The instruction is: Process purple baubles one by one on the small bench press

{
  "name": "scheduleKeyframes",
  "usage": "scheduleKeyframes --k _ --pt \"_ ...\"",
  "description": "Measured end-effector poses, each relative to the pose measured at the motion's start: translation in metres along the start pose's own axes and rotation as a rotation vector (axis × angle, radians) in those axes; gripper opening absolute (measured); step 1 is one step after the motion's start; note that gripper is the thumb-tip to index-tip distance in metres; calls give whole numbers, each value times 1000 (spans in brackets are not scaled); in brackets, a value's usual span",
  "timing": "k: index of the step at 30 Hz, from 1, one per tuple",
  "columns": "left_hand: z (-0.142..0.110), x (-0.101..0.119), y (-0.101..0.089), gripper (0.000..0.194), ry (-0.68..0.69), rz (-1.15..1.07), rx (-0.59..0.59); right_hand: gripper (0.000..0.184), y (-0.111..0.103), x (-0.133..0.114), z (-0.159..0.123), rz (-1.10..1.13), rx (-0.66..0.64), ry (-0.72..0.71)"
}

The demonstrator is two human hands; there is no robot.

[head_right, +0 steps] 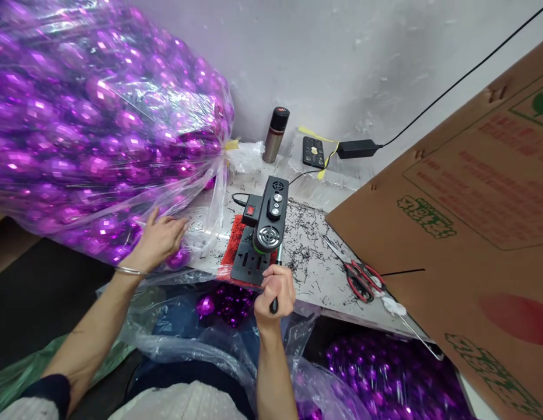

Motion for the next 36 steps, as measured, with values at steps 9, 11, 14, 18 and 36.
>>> scheduleKeyframes --k 9,11,14,18,36 --pt "-5 -37 -11 31 -83 207 -362 40 1 4 -5 39 38 43" --pt "-3 -36 -5 29 -59 219 -401 40 2 5 -5 33 27 43" --pt "3 -35 2 32 -8 185 -413 40 2 6 -6 11 16 41" --pt "6 -36 10 34 56 138 -489 40 2 4 -5 5 15 13" --pt "-33 30 72 66 -580 -1535 -208 38 2 -4 4 -3 -20 -12"
Point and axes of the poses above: each hand's wrist, its own z-axis towards the middle knuckle, its own y-axis out of the palm, x = y × z, the point moved 9 cm from there along z, towards the middle knuckle, and after that the axes turned 14 degrees about -z, right-handed, at the moved point
